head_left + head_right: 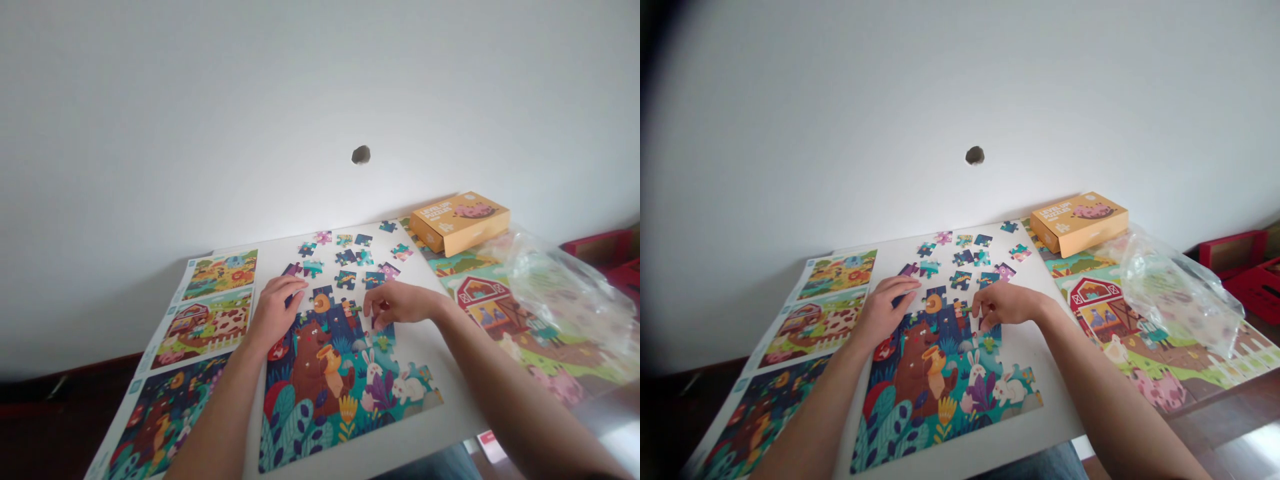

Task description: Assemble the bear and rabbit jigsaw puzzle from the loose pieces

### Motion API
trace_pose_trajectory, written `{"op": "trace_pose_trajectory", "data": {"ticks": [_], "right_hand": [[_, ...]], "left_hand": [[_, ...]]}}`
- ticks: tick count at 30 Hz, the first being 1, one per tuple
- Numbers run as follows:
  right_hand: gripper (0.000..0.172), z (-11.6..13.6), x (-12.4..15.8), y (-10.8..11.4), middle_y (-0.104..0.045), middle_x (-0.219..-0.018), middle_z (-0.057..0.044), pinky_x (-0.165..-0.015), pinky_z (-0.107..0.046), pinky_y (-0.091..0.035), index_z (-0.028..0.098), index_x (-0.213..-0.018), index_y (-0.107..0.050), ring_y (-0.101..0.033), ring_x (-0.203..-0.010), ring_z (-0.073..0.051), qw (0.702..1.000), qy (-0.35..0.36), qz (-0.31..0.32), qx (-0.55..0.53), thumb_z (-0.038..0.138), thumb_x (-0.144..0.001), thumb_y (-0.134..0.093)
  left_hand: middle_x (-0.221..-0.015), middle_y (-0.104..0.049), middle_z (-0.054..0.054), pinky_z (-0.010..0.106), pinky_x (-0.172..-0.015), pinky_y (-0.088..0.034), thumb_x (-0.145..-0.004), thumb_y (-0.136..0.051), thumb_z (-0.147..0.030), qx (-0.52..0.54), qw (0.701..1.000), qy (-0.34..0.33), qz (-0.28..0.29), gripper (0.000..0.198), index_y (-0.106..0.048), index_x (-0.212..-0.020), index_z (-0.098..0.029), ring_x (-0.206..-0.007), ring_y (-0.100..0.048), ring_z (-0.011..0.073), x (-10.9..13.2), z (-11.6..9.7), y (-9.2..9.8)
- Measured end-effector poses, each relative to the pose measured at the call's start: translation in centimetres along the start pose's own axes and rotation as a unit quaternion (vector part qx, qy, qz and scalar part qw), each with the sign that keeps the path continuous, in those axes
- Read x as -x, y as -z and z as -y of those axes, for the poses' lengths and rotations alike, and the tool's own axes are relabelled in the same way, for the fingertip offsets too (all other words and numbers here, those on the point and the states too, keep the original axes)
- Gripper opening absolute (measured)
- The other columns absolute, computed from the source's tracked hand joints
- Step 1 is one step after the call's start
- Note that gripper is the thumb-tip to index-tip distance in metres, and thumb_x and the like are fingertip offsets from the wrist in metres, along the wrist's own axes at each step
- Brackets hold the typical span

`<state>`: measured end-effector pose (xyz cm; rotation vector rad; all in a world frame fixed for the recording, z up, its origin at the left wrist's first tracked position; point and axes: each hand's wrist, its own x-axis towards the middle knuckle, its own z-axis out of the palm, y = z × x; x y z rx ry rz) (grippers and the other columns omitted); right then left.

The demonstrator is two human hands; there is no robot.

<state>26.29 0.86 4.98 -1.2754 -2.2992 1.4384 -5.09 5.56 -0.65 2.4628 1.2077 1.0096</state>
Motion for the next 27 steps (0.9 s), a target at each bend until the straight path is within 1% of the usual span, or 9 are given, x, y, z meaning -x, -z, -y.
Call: {"op": "trace_pose_trajectory", "data": {"ticks": [2, 5, 9, 12, 15, 20, 22, 27], "right_hand": [[0.019, 0.1, -0.5, -0.4, -0.07, -0.076, 0.0, -0.061, -0.022, -0.041, 0.019, -0.094, -0.074, -0.061, -0.067, -0.014, 1.0, 0.02, -0.011, 0.018, 0.027, -0.076, -0.074], [0.016, -0.2, -0.7, -0.5, -0.071, -0.077, -0.001, -0.063, -0.022, -0.042, 0.018, -0.088, -0.076, -0.061, -0.068, -0.014, 0.999, 0.034, 0.009, 0.015, 0.03, -0.078, -0.072], [0.016, -0.6, -0.2, 0.2, -0.074, -0.077, -0.001, -0.063, -0.022, -0.045, 0.018, -0.088, -0.076, -0.064, -0.067, -0.014, 0.999, -0.015, 0.051, -0.006, 0.028, -0.076, -0.072], [0.018, -0.7, 0.6, 0.7, -0.075, -0.076, -0.001, -0.063, -0.022, -0.046, 0.018, -0.089, -0.077, -0.066, -0.069, -0.016, 0.997, -0.054, 0.06, 0.006, 0.025, -0.073, -0.073], [0.02, -0.7, 1.1, 0.9, -0.075, -0.077, -0.002, -0.063, -0.023, -0.046, 0.019, -0.089, -0.077, -0.067, -0.071, -0.017, 0.994, -0.081, 0.072, 0.011, 0.026, -0.07, -0.074], [0.022, -0.4, 1.4, 0.9, -0.075, -0.077, -0.001, -0.056, -0.022, -0.045, 0.019, -0.088, -0.077, -0.064, -0.06, -0.014, 0.988, -0.104, 0.113, 0.021, 0.032, -0.07, -0.076], [0.023, -0.1, 1.4, 0.8, -0.075, -0.076, -0.001, -0.056, -0.022, -0.044, 0.02, -0.087, -0.077, -0.064, -0.059, -0.013, 0.988, -0.104, 0.113, 0.028, 0.034, -0.069, -0.077], [0.021, 0.2, 1.3, 0.6, -0.075, -0.078, 0.0, -0.059, -0.022, -0.043, 0.021, -0.083, -0.077, -0.065, -0.066, -0.015, 0.989, -0.093, 0.091, 0.068, 0.035, -0.068, -0.079]], "left_hand": [[-0.106, -0.071, 0.006, 0.042, -0.097, -0.051, -0.094, -0.055, -0.025, 0.002, 1.0, -0.004, -0.001, 0.02, -0.073, -0.102, -0.024, -0.106, -0.063, 0.0225, 0.0, -0.1, -0.1], [-0.106, -0.071, 0.005, 0.042, -0.097, -0.051, -0.094, -0.055, -0.026, 0.001, 1.0, -0.005, -0.004, 0.02, -0.073, -0.102, -0.024, -0.106, -0.063, 0.0226, 0.0, -0.2, -0.1], [-0.106, -0.071, 0.006, 0.042, -0.097, -0.05, -0.093, -0.056, -0.025, 0.002, 1.0, -0.004, -0.005, 0.02, -0.073, -0.103, -0.024, -0.106, -0.063, 0.0224, 0.0, -0.3, 0.0], [-0.105, -0.072, 0.006, 0.042, -0.097, -0.051, -0.093, -0.056, -0.025, 0.002, 1.0, -0.004, -0.003, 0.02, -0.073, -0.102, -0.024, -0.105, -0.063, 0.0225, -0.1, -0.4, 0.0], [-0.105, -0.072, 0.006, 0.043, -0.097, -0.051, -0.093, -0.056, -0.025, 0.002, 1.0, -0.005, -0.004, 0.019, -0.074, -0.101, -0.023, -0.104, -0.063, 0.0224, -0.1, -0.5, 0.0], [-0.106, -0.071, 0.005, 0.042, -0.098, -0.05, -0.093, -0.056, -0.025, 0.001, 1.0, -0.012, -0.005, 0.019, -0.073, -0.101, -0.023, -0.105, -0.063, 0.0219, -0.1, -0.5, 0.0], [-0.105, -0.071, 0.005, 0.041, -0.097, -0.05, -0.093, -0.057, -0.024, -0.002, 1.0, -0.015, -0.005, 0.018, -0.073, -0.101, -0.023, -0.105, -0.063, 0.022, -0.1, -0.4, 0.0], [-0.105, -0.072, 0.005, 0.041, -0.097, -0.05, -0.092, -0.057, -0.024, -0.004, 1.0, -0.014, -0.002, 0.018, -0.073, -0.101, -0.023, -0.105, -0.063, 0.0222, -0.1, -0.5, 0.0]]}}
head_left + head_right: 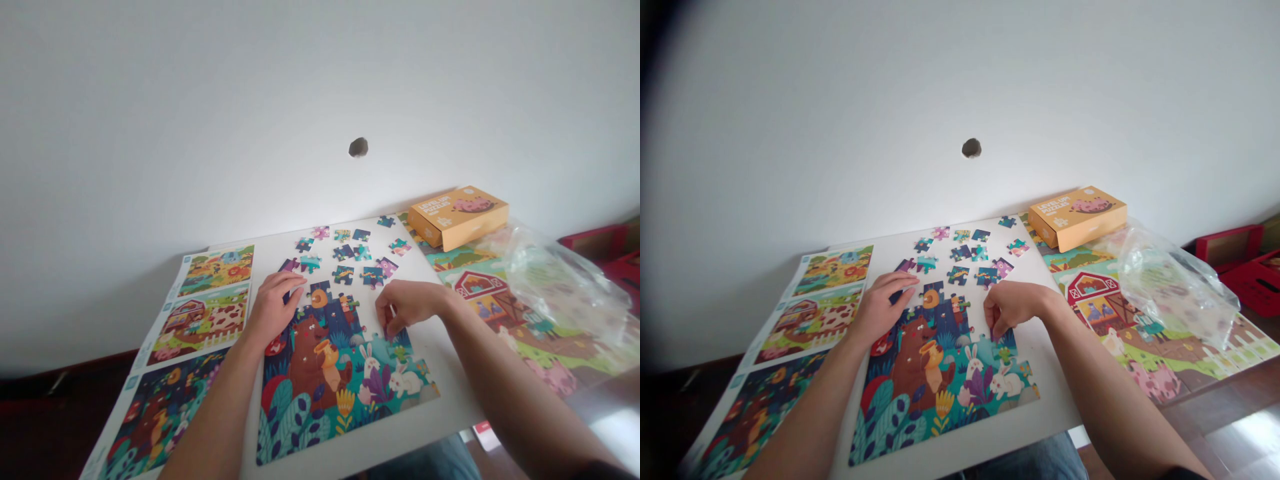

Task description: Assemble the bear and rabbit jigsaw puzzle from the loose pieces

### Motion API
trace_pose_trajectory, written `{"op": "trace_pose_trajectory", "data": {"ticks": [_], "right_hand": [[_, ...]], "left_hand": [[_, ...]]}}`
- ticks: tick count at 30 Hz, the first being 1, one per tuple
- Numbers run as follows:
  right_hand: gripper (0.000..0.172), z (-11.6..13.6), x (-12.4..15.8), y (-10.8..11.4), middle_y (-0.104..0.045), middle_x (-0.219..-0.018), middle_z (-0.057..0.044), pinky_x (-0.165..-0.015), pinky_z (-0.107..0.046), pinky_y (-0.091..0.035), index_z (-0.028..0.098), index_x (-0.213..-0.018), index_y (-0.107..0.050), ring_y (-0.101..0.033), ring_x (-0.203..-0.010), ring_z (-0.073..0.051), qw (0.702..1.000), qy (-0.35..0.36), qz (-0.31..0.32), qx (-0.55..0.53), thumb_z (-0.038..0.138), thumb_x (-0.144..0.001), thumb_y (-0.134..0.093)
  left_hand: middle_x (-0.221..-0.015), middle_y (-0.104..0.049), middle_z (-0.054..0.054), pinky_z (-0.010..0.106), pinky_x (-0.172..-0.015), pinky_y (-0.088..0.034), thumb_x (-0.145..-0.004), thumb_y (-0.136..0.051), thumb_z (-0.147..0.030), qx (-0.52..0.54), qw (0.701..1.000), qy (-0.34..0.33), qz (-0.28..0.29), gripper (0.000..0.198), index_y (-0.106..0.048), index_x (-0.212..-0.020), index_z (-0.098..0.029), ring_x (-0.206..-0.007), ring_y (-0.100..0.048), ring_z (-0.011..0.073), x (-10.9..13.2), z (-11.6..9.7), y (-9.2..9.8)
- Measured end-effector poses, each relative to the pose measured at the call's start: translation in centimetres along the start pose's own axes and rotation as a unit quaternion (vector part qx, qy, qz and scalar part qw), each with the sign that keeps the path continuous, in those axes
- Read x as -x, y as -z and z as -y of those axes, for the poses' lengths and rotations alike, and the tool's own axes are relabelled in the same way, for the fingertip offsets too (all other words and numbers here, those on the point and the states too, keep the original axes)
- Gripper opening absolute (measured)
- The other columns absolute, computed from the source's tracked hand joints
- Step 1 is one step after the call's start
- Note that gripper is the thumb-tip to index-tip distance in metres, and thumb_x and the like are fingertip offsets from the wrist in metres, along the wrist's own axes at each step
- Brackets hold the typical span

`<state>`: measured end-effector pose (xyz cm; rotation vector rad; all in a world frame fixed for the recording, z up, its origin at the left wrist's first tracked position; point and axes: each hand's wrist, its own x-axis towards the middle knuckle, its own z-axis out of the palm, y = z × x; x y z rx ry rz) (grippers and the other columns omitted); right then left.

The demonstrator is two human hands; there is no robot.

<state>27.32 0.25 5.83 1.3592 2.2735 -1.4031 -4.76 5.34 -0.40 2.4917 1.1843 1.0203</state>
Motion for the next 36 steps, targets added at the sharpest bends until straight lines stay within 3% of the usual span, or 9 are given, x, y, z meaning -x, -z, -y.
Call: {"op": "trace_pose_trajectory", "data": {"ticks": [20, 31, 36], "right_hand": [[0.026, -0.01, -0.1, 0.17, -0.075, -0.082, -0.001, -0.061, -0.023, -0.041, 0.021, -0.086, -0.078, -0.064, -0.07, -0.015, 0.998, 0.012, -0.021, 0.054, 0.04, -0.068, -0.079], [0.019, 0.2, 0.06, 0.1, -0.073, -0.077, -0.001, -0.057, -0.023, -0.04, 0.02, -0.083, -0.076, -0.063, -0.067, -0.015, 0.997, 0.02, -0.036, 0.058, 0.032, -0.07, -0.077], [0.008, -0.23, 0.27, 0.49, -0.07, -0.072, 0.0, -0.056, -0.022, -0.039, 0.018, -0.08, -0.073, -0.059, -0.063, -0.013, 0.993, 0.05, -0.099, 0.042, 0.019, -0.074, -0.068]], "left_hand": [[-0.105, -0.072, 0.005, 0.04, -0.098, -0.05, -0.092, -0.059, -0.023, 0.0, 1.0, -0.003, 0.006, 0.018, -0.074, -0.101, -0.021, -0.105, -0.063, 0.0219, -0.03, -0.21, 0.08], [-0.104, -0.072, 0.005, 0.04, -0.097, -0.05, -0.092, -0.059, -0.023, 0.004, 1.0, -0.002, 0.006, 0.018, -0.074, -0.1, -0.022, -0.105, -0.063, 0.022, -0.17, -0.23, -0.03], [-0.104, -0.072, 0.005, 0.04, -0.097, -0.05, -0.091, -0.059, -0.023, 0.005, 1.0, -0.003, 0.007, 0.017, -0.074, -0.099, -0.022, -0.104, -0.063, 0.022, -0.22, -0.43, 0.01]]}}
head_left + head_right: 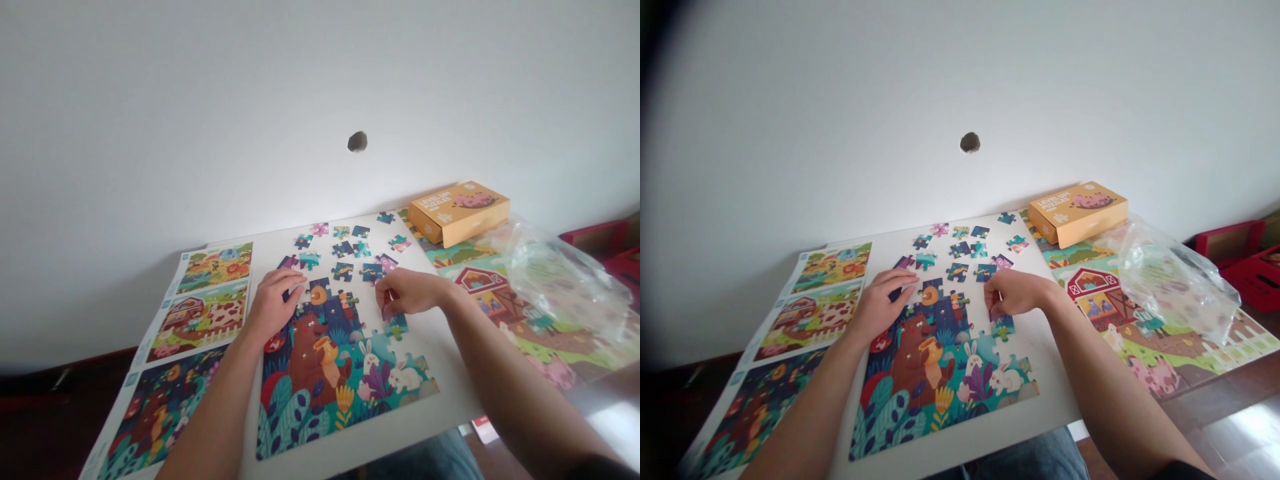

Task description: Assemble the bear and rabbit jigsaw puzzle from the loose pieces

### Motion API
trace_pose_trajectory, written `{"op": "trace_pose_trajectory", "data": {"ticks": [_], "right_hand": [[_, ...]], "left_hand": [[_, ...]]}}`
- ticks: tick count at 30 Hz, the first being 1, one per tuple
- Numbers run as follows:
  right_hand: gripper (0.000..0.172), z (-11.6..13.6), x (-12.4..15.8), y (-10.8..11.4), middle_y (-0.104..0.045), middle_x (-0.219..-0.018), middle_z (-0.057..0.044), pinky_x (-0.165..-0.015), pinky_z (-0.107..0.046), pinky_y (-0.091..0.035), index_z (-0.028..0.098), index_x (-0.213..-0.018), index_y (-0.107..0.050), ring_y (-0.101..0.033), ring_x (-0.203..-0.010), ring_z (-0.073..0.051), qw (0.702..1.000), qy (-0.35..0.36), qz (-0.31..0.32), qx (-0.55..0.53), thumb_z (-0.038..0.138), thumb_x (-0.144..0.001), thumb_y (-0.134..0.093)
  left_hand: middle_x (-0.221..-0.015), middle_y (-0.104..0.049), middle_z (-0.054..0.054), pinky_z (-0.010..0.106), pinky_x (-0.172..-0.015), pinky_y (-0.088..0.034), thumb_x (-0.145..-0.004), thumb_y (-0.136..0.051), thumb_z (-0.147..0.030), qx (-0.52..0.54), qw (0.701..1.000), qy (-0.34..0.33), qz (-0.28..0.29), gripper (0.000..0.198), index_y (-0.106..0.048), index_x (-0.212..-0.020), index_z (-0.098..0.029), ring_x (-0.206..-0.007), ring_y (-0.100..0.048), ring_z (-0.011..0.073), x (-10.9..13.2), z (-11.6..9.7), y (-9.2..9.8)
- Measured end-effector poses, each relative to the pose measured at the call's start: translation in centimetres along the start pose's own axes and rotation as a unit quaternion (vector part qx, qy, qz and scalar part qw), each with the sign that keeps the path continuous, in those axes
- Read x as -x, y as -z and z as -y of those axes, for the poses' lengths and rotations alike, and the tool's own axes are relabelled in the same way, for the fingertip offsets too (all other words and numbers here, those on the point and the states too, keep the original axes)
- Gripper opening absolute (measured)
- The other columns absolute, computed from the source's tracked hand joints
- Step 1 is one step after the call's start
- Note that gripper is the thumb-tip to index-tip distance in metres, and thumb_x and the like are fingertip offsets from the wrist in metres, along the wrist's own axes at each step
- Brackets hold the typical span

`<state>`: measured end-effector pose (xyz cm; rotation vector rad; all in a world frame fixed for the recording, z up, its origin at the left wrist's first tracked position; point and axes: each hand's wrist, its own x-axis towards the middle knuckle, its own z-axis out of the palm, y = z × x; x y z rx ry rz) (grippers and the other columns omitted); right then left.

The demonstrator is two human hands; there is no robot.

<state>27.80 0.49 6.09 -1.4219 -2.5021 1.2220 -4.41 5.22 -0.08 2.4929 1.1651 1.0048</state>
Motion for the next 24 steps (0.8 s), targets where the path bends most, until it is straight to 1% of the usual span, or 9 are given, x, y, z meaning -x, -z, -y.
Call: {"op": "trace_pose_trajectory", "data": {"ticks": [5, 8, 10, 12, 15, 20, 22, 24], "right_hand": [[0.013, -0.1, -0.9, -0.4, -0.069, -0.074, 0.0, -0.06, -0.022, -0.04, 0.018, -0.079, -0.069, -0.058, -0.065, -0.013, 0.995, -0.005, -0.099, 0.0, 0.01, -0.074, -0.061], [0.014, 0.0, -1.7, -1.0, -0.068, -0.074, -0.001, -0.064, -0.023, -0.04, 0.017, -0.079, -0.067, -0.058, -0.068, -0.013, 0.989, 0.01, -0.145, -0.017, 0.007, -0.075, -0.058], [0.014, 0.2, -2.2, -1.3, -0.068, -0.074, -0.001, -0.064, -0.023, -0.041, 0.017, -0.079, -0.065, -0.058, -0.068, -0.013, 0.986, 0.016, -0.164, -0.037, 0.007, -0.077, -0.056], [0.013, 0.4, -2.5, -1.7, -0.067, -0.075, -0.001, -0.064, -0.023, -0.041, 0.017, -0.08, -0.064, -0.058, -0.067, -0.013, 0.984, 0.017, -0.168, -0.063, 0.008, -0.079, -0.055], [0.012, 0.8, -2.9, -2.2, -0.067, -0.076, -0.001, -0.063, -0.022, -0.042, 0.017, -0.081, -0.063, -0.059, -0.067, -0.013, 0.984, 0.017, -0.15, -0.095, 0.009, -0.079, -0.054], [0.012, 1.0, -2.8, -2.3, -0.066, -0.073, -0.001, -0.059, -0.022, -0.041, 0.017, -0.082, -0.063, -0.057, -0.063, -0.012, 0.988, 0.014, -0.12, -0.097, 0.009, -0.078, -0.055], [0.013, 0.4, -2.6, -1.9, -0.067, -0.073, -0.001, -0.059, -0.022, -0.041, 0.017, -0.08, -0.064, -0.058, -0.064, -0.013, 0.988, 0.005, -0.134, -0.074, 0.009, -0.077, -0.054], [0.014, -0.5, -2.2, -1.3, -0.069, -0.073, -0.001, -0.061, -0.022, -0.041, 0.017, -0.078, -0.065, -0.059, -0.065, -0.014, 0.986, -0.02, -0.163, -0.034, 0.008, -0.076, -0.054]], "left_hand": [[-0.103, -0.072, 0.005, 0.04, -0.096, -0.05, -0.091, -0.059, -0.023, 0.002, 1.0, -0.004, -0.002, 0.017, -0.074, -0.098, -0.023, -0.103, -0.064, 0.0218, 0.0, -0.1, 0.1], [-0.103, -0.072, 0.005, 0.04, -0.096, -0.05, -0.091, -0.059, -0.022, 0.003, 1.0, -0.005, -0.004, 0.017, -0.074, -0.097, -0.023, -0.103, -0.064, 0.0219, 0.0, 0.0, 0.1], [-0.102, -0.072, 0.005, 0.04, -0.096, -0.05, -0.09, -0.06, -0.022, 0.004, 1.0, -0.006, -0.005, 0.016, -0.074, -0.097, -0.023, -0.103, -0.064, 0.0219, 0.1, 0.0, 0.1], [-0.103, -0.072, 0.005, 0.04, -0.096, -0.05, -0.091, -0.06, -0.022, 0.005, 1.0, -0.008, -0.004, 0.016, -0.074, -0.097, -0.023, -0.103, -0.064, 0.0219, 0.1, 0.1, 0.1], [-0.103, -0.072, 0.005, 0.04, -0.096, -0.05, -0.091, -0.06, -0.022, 0.004, 1.0, -0.011, -0.004, 0.016, -0.074, -0.097, -0.022, -0.103, -0.064, 0.0217, 0.1, 0.1, 0.0], [-0.104, -0.071, 0.005, 0.04, -0.096, -0.05, -0.091, -0.06, -0.023, -0.003, 1.0, -0.011, -0.005, 0.015, -0.073, -0.098, -0.022, -0.103, -0.063, 0.0215, 0.1, 0.2, 0.0], [-0.105, -0.071, 0.005, 0.041, -0.097, -0.05, -0.091, -0.06, -0.023, -0.005, 1.0, -0.008, 0.001, 0.015, -0.073, -0.098, -0.023, -0.104, -0.063, 0.0215, 0.1, 0.2, 0.0], [-0.106, -0.071, 0.005, 0.041, -0.098, -0.049, -0.091, -0.059, -0.023, -0.009, 1.0, -0.004, 0.011, 0.016, -0.074, -0.098, -0.023, -0.105, -0.063, 0.0217, 0.2, 0.3, 0.0]]}}
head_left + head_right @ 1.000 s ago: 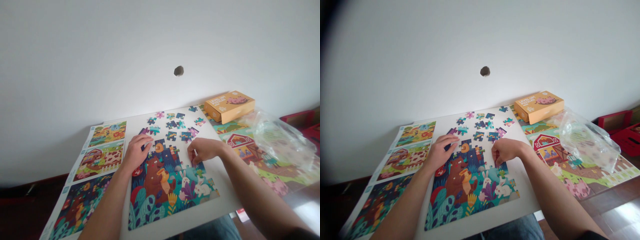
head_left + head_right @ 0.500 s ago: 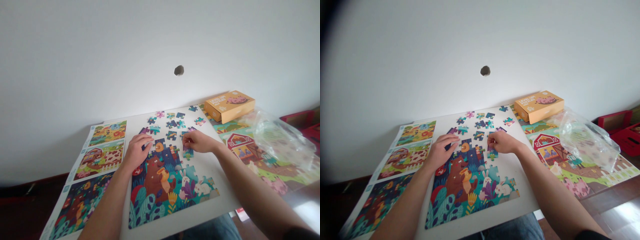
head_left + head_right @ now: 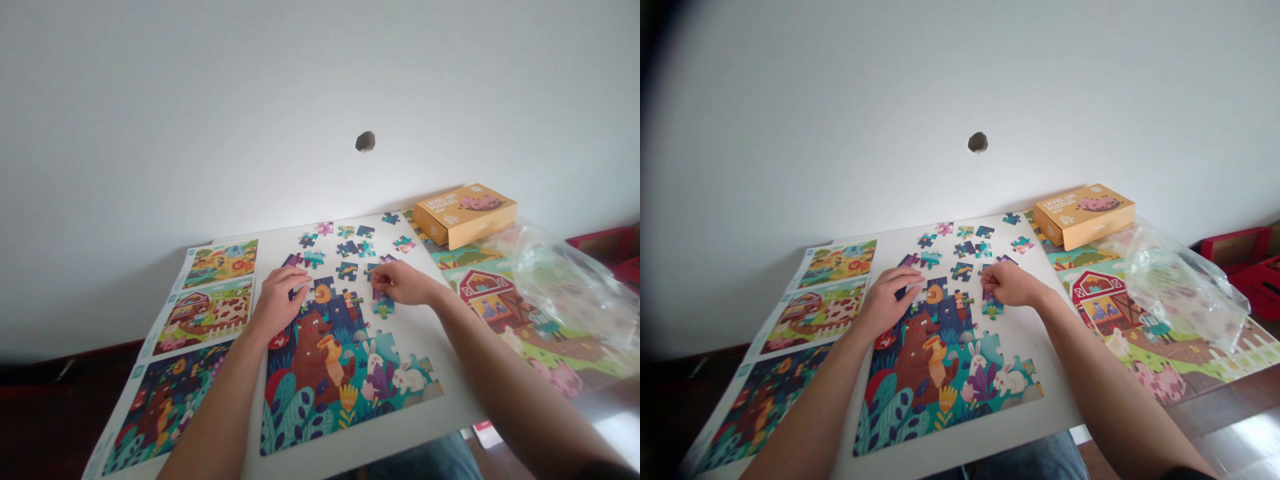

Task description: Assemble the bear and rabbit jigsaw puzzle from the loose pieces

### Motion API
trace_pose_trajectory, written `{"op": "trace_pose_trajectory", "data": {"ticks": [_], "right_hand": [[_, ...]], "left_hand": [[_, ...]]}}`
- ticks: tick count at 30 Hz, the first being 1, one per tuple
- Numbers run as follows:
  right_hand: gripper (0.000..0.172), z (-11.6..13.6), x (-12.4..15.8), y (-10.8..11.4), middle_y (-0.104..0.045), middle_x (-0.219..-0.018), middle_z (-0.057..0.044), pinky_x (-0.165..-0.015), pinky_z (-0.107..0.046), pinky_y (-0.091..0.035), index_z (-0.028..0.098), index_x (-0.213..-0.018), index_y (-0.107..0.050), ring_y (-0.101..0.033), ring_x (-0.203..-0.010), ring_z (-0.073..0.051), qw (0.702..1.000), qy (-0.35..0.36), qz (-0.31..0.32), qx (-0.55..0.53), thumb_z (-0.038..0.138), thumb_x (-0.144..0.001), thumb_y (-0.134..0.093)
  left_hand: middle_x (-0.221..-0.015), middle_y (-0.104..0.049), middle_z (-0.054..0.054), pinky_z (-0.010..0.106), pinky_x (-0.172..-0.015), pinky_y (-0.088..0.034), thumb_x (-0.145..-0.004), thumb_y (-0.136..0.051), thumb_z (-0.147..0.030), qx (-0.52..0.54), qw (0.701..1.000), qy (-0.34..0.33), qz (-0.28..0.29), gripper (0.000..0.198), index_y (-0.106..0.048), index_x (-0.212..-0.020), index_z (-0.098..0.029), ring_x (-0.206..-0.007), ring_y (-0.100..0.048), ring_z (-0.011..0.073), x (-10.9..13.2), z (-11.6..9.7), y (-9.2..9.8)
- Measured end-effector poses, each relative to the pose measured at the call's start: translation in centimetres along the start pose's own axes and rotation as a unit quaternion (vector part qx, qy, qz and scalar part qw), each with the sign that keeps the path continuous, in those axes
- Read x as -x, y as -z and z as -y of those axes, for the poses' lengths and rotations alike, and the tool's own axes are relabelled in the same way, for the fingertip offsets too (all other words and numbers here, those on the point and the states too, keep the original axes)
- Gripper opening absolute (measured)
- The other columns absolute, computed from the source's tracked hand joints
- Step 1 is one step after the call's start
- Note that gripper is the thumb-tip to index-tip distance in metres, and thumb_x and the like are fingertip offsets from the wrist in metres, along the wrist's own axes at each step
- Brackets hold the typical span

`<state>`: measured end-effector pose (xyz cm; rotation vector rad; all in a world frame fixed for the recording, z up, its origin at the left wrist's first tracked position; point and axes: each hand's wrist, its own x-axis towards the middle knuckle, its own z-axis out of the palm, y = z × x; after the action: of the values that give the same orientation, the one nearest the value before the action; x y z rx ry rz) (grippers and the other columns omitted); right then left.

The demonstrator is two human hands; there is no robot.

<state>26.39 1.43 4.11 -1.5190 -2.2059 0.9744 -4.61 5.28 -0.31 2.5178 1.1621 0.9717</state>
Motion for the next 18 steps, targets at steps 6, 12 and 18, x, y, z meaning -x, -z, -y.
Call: {"op": "trace_pose_trajectory", "data": {"ticks": [6, 12, 18], "right_hand": [[0.014, -2.4, 0.1, 1.4, -0.07, -0.076, -0.005, -0.069, -0.026, -0.042, 0.017, -0.076, -0.068, -0.061, -0.072, -0.018, 0.987, -0.04, -0.096, 0.124, 0.013, -0.079, -0.056], [0.029, -1.1, -1.2, -1.6, -0.066, -0.118, -0.013, -0.096, -0.039, -0.042, 0.018, -0.114, -0.069, -0.058, -0.108, -0.027, 0.964, 0.02, -0.203, 0.169, 0.033, -0.09, -0.061], [0.035, 0.2, -3.2, -4.3, -0.062, -0.133, -0.01, -0.096, -0.046, -0.038, 0.024, -0.122, -0.065, -0.049, -0.119, -0.031, 0.966, 0.048, -0.164, 0.195, 0.042, -0.091, -0.063]], "left_hand": [[-0.108, -0.07, 0.006, 0.044, -0.1, -0.047, -0.091, -0.057, -0.025, -0.015, 0.999, 0.011, 0.032, 0.019, -0.075, -0.097, -0.024, -0.107, -0.061, 0.0233, 0.1, 0.1, -0.1], [-0.113, -0.068, 0.007, 0.043, -0.103, -0.047, -0.092, -0.056, -0.027, -0.002, 0.999, 0.017, 0.042, 0.02, -0.074, -0.098, -0.024, -0.112, -0.06, 0.0237, 0.2, 0.2, -0.1], [-0.117, -0.067, 0.008, 0.044, -0.106, -0.046, -0.092, -0.053, -0.024, 0.018, 0.998, 0.025, 0.053, 0.023, -0.074, -0.101, -0.023, -0.117, -0.058, 0.0246, 0.2, 0.0, 0.0]]}}
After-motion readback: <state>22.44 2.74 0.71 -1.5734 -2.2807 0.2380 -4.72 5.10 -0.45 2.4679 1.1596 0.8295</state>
